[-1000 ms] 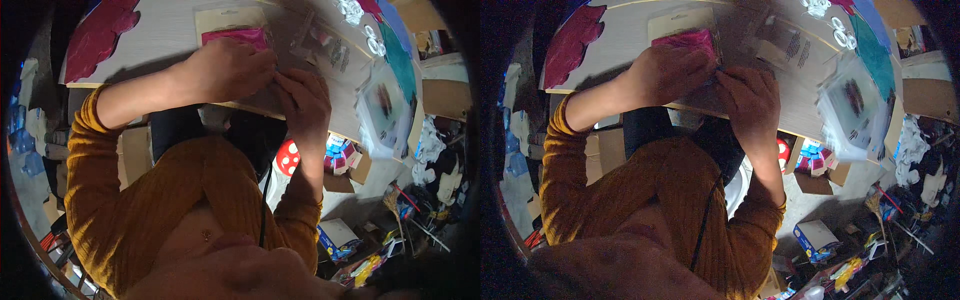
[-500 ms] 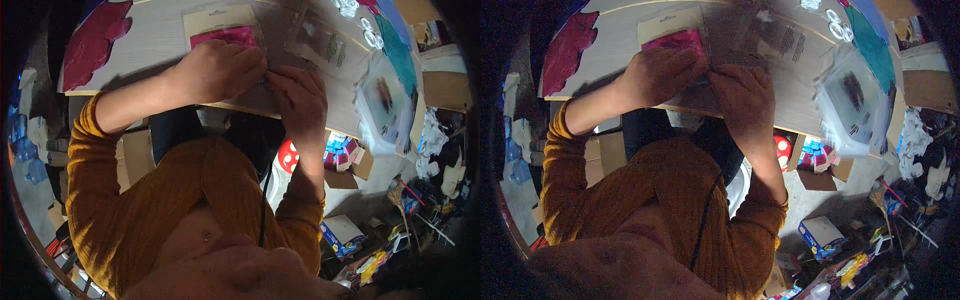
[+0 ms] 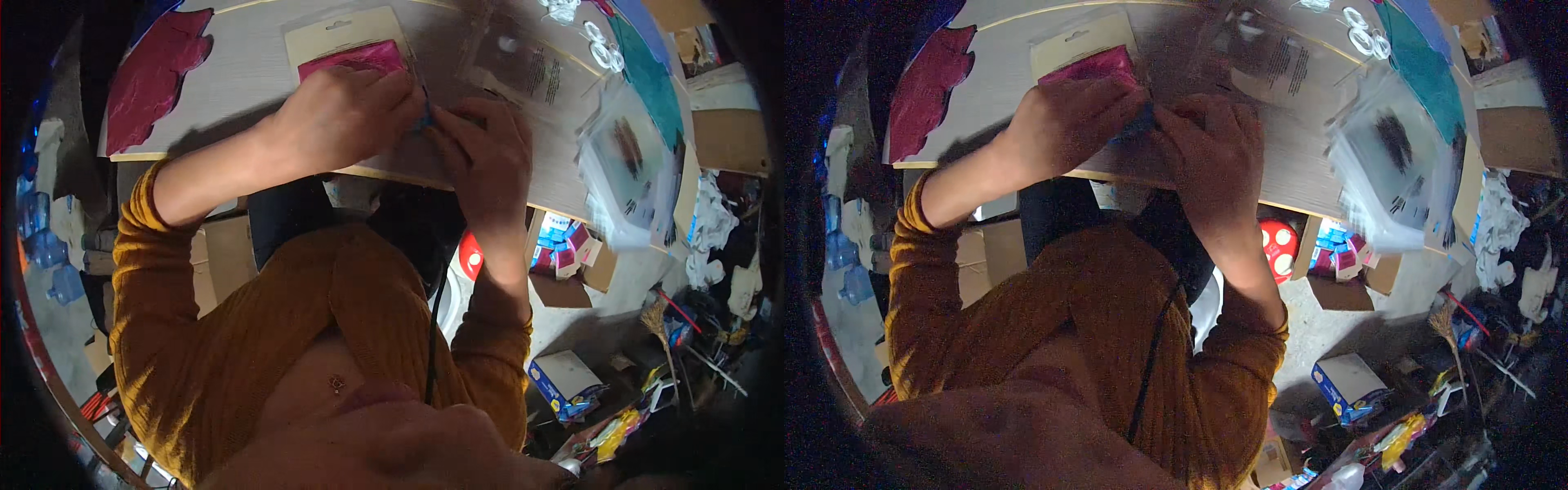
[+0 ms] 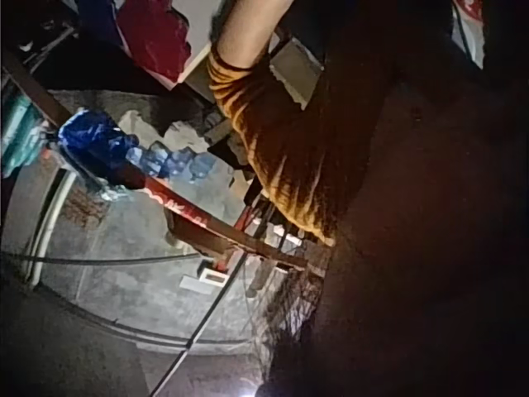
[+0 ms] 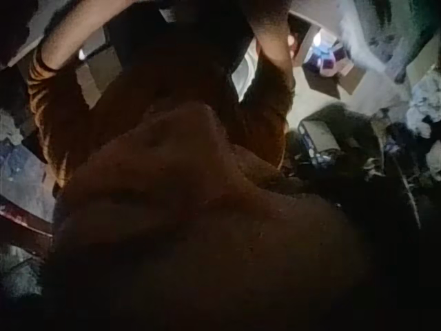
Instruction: Folding and organizing various colored felt or fabric shapes on a flat surface.
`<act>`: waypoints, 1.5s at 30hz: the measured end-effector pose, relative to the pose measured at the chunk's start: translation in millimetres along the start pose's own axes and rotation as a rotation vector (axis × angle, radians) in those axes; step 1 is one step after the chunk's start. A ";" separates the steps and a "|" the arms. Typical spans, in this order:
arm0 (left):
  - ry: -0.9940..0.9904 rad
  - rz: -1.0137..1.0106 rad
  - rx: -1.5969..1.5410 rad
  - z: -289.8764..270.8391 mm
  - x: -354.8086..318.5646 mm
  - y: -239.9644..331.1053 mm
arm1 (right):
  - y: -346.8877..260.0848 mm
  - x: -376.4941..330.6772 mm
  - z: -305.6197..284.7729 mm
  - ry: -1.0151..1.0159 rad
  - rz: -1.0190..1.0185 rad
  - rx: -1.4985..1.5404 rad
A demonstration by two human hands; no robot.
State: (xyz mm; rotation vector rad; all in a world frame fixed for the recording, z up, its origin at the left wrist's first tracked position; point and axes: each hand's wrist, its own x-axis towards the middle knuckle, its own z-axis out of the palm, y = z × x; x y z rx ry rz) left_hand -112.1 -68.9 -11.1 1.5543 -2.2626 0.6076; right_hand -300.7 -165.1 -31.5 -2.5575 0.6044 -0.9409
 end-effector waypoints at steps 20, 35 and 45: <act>0.026 -0.048 -0.168 4.8 -2.6 -13.1 | -1.5 2.7 6.1 -0.005 0.009 0.024; 0.398 -0.353 -0.277 -41.7 -52.6 17.3 | -30.7 0.6 -9.1 -0.046 0.609 0.836; 0.609 -0.952 -1.617 -42.2 -100.1 59.2 | -63.8 -17.4 7.0 0.145 0.597 0.992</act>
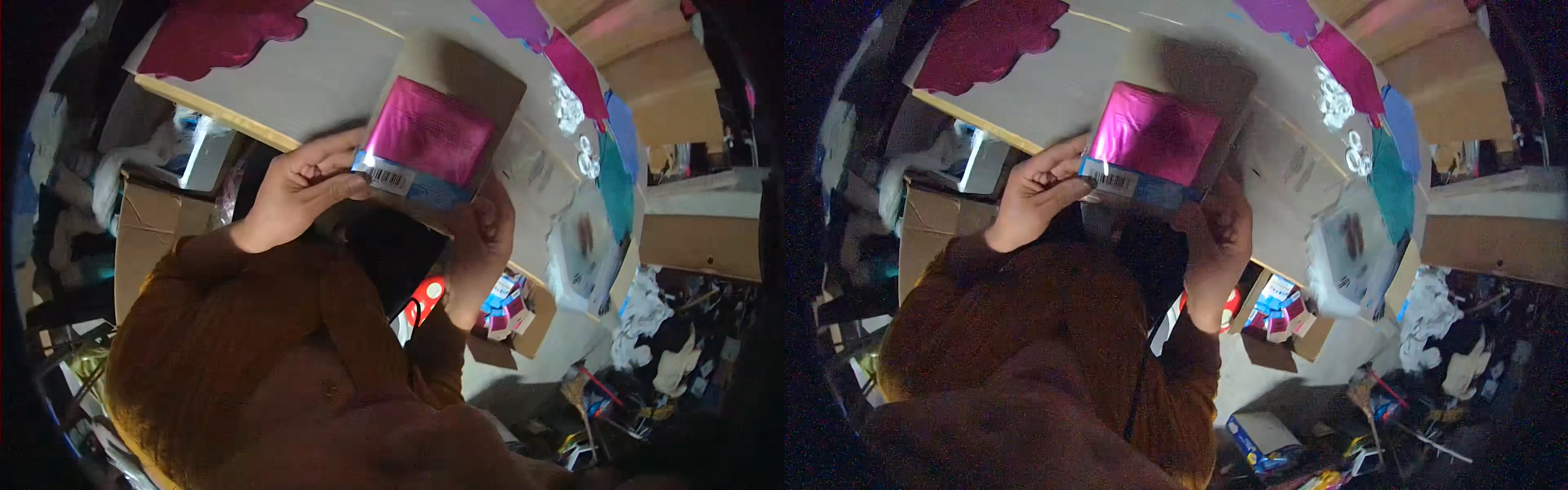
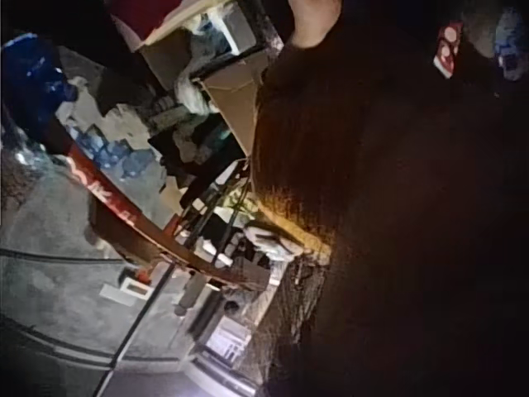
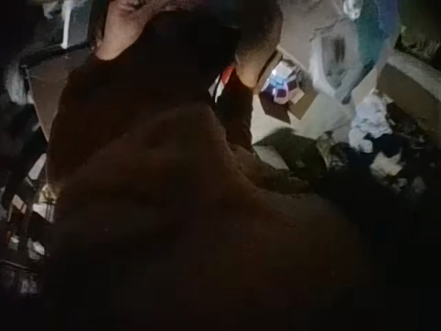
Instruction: Folding and organizing various colored felt or fabric shapes on a flat surface.
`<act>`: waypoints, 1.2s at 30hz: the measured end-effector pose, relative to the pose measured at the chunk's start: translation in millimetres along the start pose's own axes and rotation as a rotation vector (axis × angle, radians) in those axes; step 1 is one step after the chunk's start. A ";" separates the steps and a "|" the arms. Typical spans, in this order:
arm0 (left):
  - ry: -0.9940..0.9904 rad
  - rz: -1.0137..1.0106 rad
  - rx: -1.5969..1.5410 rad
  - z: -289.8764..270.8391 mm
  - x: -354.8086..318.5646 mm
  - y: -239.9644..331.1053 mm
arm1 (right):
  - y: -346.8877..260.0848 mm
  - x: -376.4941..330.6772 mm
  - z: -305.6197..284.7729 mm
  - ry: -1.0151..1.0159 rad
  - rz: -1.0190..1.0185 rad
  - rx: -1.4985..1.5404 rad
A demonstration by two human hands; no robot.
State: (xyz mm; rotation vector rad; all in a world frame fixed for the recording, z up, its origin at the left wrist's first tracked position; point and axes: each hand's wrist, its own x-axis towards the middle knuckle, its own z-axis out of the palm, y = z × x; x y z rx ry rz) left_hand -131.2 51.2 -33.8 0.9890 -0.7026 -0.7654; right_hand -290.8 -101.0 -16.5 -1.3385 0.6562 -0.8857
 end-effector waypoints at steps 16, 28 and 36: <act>0.113 0.139 0.120 -13.0 -11.2 -15.9 | 35.5 -11.4 -7.3 -0.058 -0.762 -0.736; 0.186 0.093 0.199 -11.8 -19.8 -24.4 | 41.1 -16.1 -8.7 -0.107 -0.770 -0.757; 0.202 0.124 0.122 -5.2 -15.0 -21.8 | 45.9 -12.6 -4.4 -0.067 -0.754 -0.709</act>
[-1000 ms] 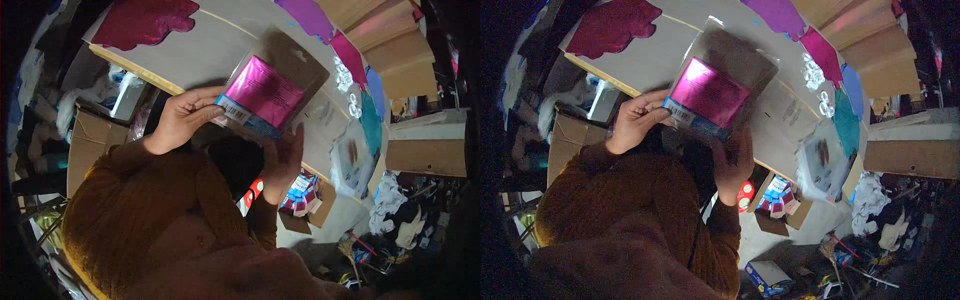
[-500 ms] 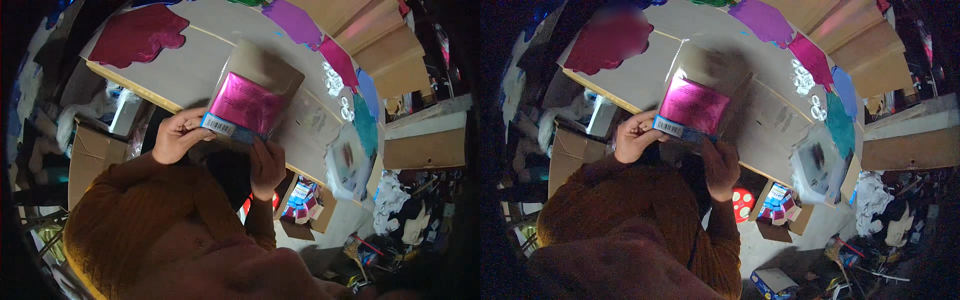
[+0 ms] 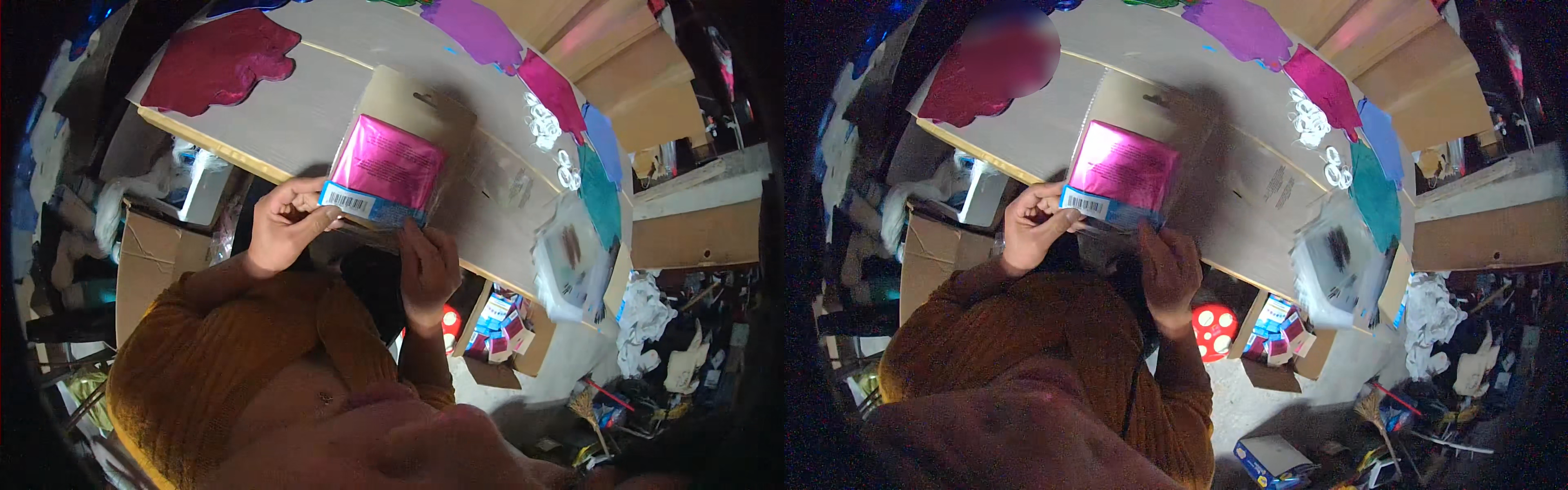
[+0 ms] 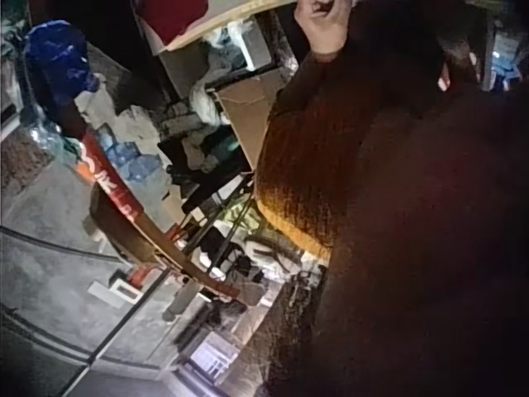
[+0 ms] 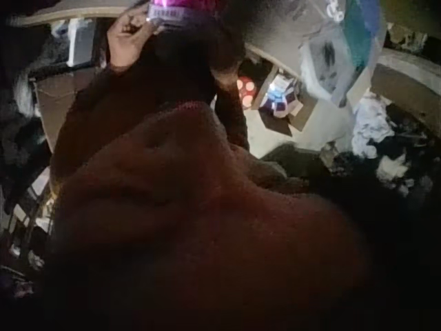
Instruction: Folding and organizing various colored felt or fabric shapes on a flat surface.
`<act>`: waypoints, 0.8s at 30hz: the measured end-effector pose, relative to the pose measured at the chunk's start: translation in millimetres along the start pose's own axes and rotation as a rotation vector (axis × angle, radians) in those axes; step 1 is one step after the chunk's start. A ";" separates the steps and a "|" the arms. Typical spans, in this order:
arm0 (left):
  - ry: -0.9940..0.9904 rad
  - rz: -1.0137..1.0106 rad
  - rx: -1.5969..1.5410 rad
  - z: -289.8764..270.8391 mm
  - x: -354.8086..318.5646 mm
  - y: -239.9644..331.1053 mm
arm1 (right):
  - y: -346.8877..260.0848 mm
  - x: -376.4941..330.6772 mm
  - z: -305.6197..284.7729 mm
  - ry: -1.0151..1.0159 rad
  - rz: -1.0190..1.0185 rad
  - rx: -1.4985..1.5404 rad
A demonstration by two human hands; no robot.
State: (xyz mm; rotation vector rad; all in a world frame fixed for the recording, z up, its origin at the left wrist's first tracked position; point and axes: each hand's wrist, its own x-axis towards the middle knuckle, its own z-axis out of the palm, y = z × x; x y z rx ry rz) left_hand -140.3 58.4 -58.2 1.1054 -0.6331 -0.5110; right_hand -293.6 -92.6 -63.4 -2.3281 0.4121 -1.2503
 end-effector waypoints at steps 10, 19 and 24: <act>0.079 0.138 0.294 -3.7 6.8 6.5 | -10.6 22.9 -1.0 -0.111 -0.045 -0.247; -0.194 0.662 1.180 -21.0 32.6 31.2 | -2.2 42.1 -6.5 -0.217 -0.311 -0.375; -0.366 0.796 1.122 -23.6 46.9 24.9 | -3.8 57.2 0.5 -0.304 -0.431 -0.303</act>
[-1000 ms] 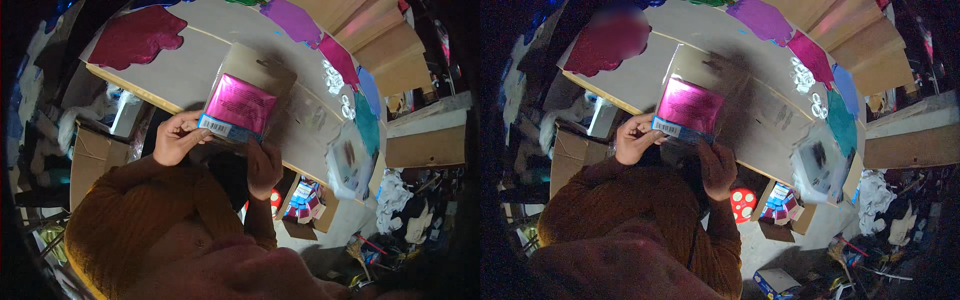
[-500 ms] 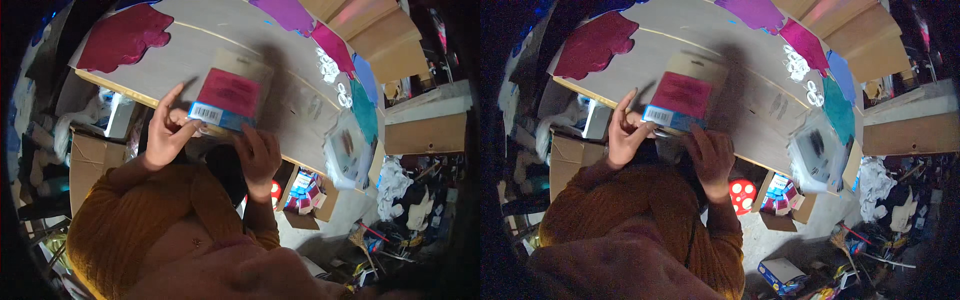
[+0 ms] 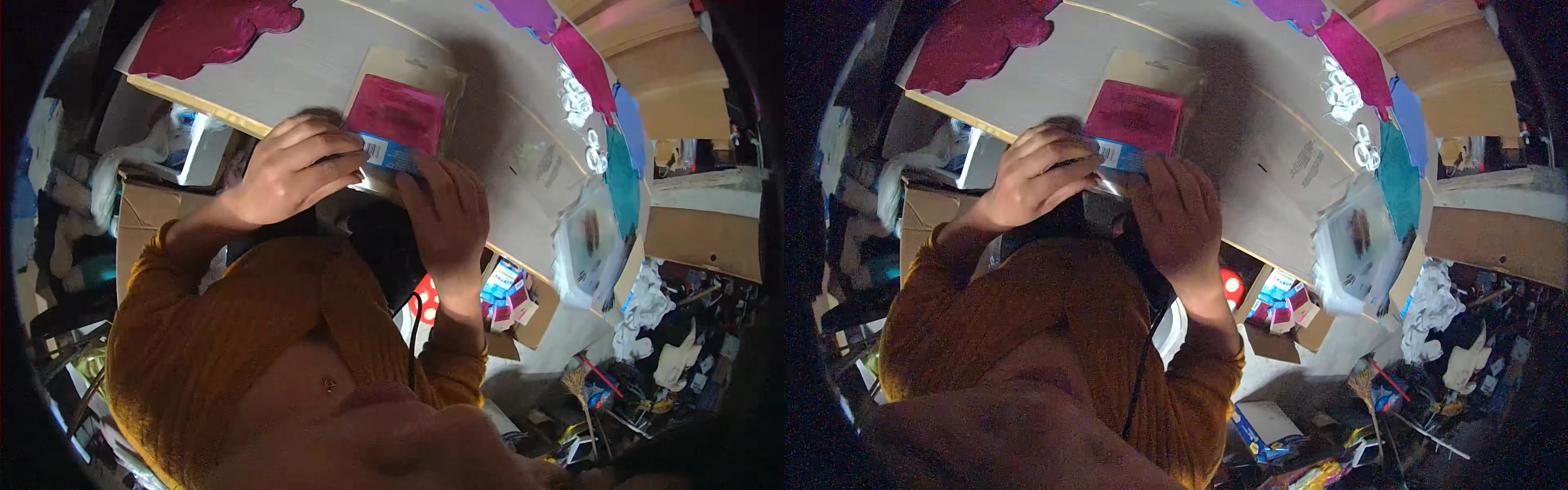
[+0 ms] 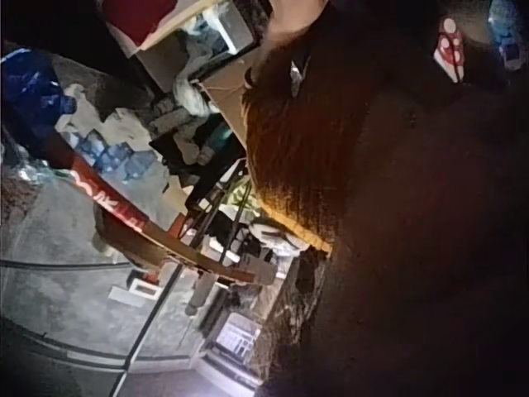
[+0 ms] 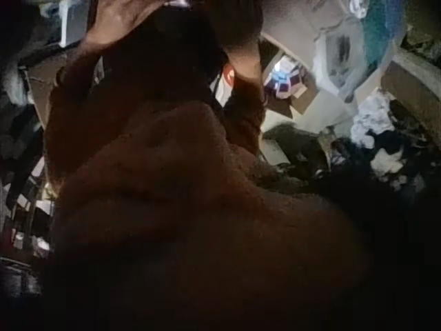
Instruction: Folding and organizing various colored felt or fabric shapes on a flat surface.
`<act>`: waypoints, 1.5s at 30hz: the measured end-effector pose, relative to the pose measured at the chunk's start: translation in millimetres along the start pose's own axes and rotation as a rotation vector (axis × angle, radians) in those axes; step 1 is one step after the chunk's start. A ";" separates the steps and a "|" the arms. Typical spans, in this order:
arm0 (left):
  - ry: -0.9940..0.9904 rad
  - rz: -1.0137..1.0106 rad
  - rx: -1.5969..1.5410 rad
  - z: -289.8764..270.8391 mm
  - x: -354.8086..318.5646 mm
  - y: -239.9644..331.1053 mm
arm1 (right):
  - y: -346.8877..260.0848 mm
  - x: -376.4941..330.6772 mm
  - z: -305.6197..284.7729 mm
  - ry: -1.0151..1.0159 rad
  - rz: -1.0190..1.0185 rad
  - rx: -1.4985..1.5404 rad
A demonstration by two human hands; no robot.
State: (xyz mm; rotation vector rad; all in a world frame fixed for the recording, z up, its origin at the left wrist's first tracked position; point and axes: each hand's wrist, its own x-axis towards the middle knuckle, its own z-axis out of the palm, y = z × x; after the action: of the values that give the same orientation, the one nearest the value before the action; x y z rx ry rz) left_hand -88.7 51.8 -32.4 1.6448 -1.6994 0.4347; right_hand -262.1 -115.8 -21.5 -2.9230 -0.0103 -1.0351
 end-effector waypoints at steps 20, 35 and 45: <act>-0.204 0.066 0.019 8.3 -0.6 -15.9 | 0.0 6.3 7.8 -0.102 0.153 0.118; -0.112 -0.017 0.073 23.7 2.5 -6.1 | 166.8 -117.4 -147.4 -0.107 0.881 -0.801; -0.115 -0.032 0.102 20.3 0.4 -3.0 | 222.8 -158.9 -189.6 0.028 0.855 -0.796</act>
State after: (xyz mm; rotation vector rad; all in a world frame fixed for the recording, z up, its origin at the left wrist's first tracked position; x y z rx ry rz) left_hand -91.0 37.3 -46.8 1.7982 -1.7570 0.4249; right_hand -500.4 -345.0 17.7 -2.8664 1.8236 -1.0286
